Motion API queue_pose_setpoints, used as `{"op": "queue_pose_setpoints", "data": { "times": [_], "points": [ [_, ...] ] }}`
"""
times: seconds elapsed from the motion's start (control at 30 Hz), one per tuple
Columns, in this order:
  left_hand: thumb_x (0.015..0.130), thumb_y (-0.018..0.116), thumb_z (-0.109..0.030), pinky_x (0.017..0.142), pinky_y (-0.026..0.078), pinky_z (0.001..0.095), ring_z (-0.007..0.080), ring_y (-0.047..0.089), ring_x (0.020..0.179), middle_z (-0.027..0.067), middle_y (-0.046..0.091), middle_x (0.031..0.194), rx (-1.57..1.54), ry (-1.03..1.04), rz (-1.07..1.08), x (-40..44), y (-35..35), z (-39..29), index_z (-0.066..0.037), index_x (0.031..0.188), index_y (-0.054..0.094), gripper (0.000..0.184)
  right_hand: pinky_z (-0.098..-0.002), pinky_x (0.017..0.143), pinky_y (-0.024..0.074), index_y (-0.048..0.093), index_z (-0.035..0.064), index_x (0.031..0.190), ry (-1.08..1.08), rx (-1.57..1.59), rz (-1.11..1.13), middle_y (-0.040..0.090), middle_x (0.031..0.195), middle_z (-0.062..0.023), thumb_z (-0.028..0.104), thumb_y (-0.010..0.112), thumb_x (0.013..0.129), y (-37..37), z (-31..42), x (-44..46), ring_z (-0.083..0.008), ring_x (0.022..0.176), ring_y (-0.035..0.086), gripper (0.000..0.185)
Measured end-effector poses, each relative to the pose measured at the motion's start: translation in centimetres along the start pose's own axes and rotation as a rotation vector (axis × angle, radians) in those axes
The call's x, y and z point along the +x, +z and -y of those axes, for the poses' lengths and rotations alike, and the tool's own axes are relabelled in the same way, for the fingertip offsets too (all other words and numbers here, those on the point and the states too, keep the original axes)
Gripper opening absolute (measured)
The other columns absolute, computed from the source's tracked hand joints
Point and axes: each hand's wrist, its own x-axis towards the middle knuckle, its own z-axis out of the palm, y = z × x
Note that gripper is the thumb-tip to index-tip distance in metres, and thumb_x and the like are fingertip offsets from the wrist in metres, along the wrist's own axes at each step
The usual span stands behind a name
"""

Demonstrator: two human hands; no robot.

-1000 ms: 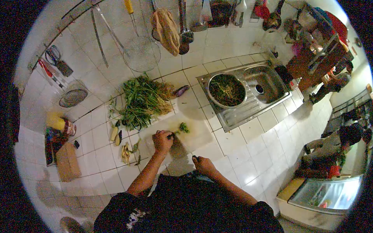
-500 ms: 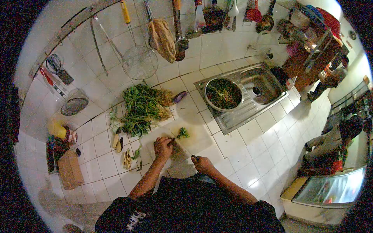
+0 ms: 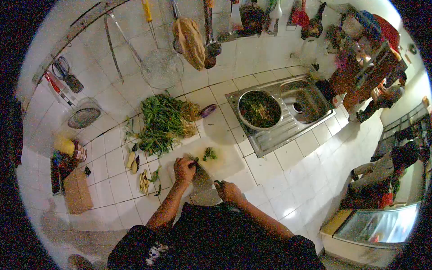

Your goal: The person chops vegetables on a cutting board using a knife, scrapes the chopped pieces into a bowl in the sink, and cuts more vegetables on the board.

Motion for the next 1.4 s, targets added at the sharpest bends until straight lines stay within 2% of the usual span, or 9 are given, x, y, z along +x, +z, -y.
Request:
{"op": "queue_pose_setpoints", "data": {
  "times": [0.23,0.47,0.53,0.87,0.97,1.03,1.17,1.23,1.4],
  "points": [
    [0.067,0.072,-0.004,0.08,0.048,0.0457,0.0336,0.059,0.092,0.0129,0.068,0.093,-0.032,0.018,0.051,-0.7,1.4,1.1,-0.004,0.093,0.073,0.026,-0.0542,0.075,0.0465,0.062,-0.0062,0.093,0.027,0.135,0.017,0.063,0.082,-0.0315,0.045,0.042,0.1,-1.2,-0.7,0.5,-0.0485,0.085,0.061,0.055],
    [0.067,0.072,-0.006,0.079,0.049,0.0459,0.033,0.061,0.09,0.0147,0.068,0.089,-0.107,-0.107,-0.007,1.0,1.7,-0.2,-0.004,0.088,0.073,0.021,-0.0528,0.074,0.0466,0.062,-0.0065,0.092,0.012,0.166,-0.049,0.062,0.082,-0.0329,0.046,0.043,0.1,-1.9,-1.3,-1.3,-0.05,0.083,0.06,0.056],
    [0.067,0.073,-0.008,0.08,0.05,0.0443,0.0334,0.061,0.088,0.0143,0.069,0.086,-0.034,-0.097,0.007,1.0,1.4,0.2,-0.004,0.086,0.073,0.019,-0.0577,0.075,0.0474,0.062,-0.0047,0.087,-0.007,0.12,-0.018,0.063,0.079,-0.0321,0.047,0.041,0.099,-1.8,-1.1,-1.3,-0.0519,0.081,0.06,0.057],
    [0.067,0.073,-0.01,0.078,0.051,0.043,0.0319,0.061,0.084,0.0128,0.069,0.085,-0.01,-0.038,-0.019,0.3,1.5,0.3,-0.003,0.085,0.073,0.019,-0.0582,0.073,0.0476,0.061,-0.0053,0.092,-0.017,-0.013,-0.014,0.064,0.081,-0.031,0.045,0.037,0.101,-0.8,-0.1,1.0,-0.0502,0.079,0.062,0.056],
    [0.068,0.075,-0.012,0.077,0.05,0.043,0.0318,0.061,0.083,0.0124,0.069,0.083,-0.031,-0.054,-0.023,0.6,1.4,0.4,-0.004,0.083,0.072,0.018,-0.0571,0.072,0.0478,0.061,-0.0048,0.09,-0.053,0.06,0.009,0.064,0.081,-0.0304,0.044,0.037,0.101,-1.2,-0.5,1.2,-0.0494,0.08,0.062,0.056],
    [0.07,0.075,-0.013,0.075,0.05,0.0437,0.0315,0.061,0.082,0.0121,0.068,0.082,-0.107,-0.108,-0.123,0.9,1.2,-0.4,-0.005,0.084,0.072,0.017,-0.0534,0.073,0.0465,0.06,-0.0058,0.088,-0.014,0.166,-0.021,0.061,0.078,-0.0314,0.045,0.043,0.1,-1.4,-0.8,0.5,-0.0501,0.081,0.06,0.054],
    [0.073,0.076,-0.014,0.074,0.049,0.0437,0.0314,0.061,0.081,0.011,0.068,0.082,-0.149,-0.16,-0.079,2.6,1.2,-0.9,-0.007,0.087,0.072,0.016,-0.0518,0.071,0.0456,0.059,-0.0066,0.087,-0.026,0.157,-0.045,0.061,0.078,-0.0312,0.045,0.045,0.099,-1.7,-1.8,-0.5,-0.0492,0.08,0.06,0.055],
    [0.075,0.076,-0.015,0.072,0.049,0.0435,0.0304,0.06,0.08,0.0095,0.068,0.082,-0.049,-0.022,-0.091,3.4,1.6,-0.8,-0.008,0.087,0.072,0.015,-0.0529,0.069,0.0466,0.06,-0.0031,0.09,0.061,0.181,-0.039,0.061,0.079,-0.0313,0.048,0.043,0.099,-2.3,-1.6,-1.0,-0.0495,0.08,0.06,0.055],
    [0.078,0.074,-0.021,0.074,0.046,0.0433,0.029,0.059,0.083,0.0075,0.067,0.082,-0.067,-0.033,-0.092,3.4,2.6,-0.4,-0.009,0.086,0.073,0.014,-0.0507,0.066,0.0458,0.06,-0.0031,0.089,0.078,0.228,-0.052,0.061,0.077,-0.0303,0.047,0.045,0.099,-3.0,-1.4,-1.4,-0.0495,0.077,0.06,0.053]
  ]
}}
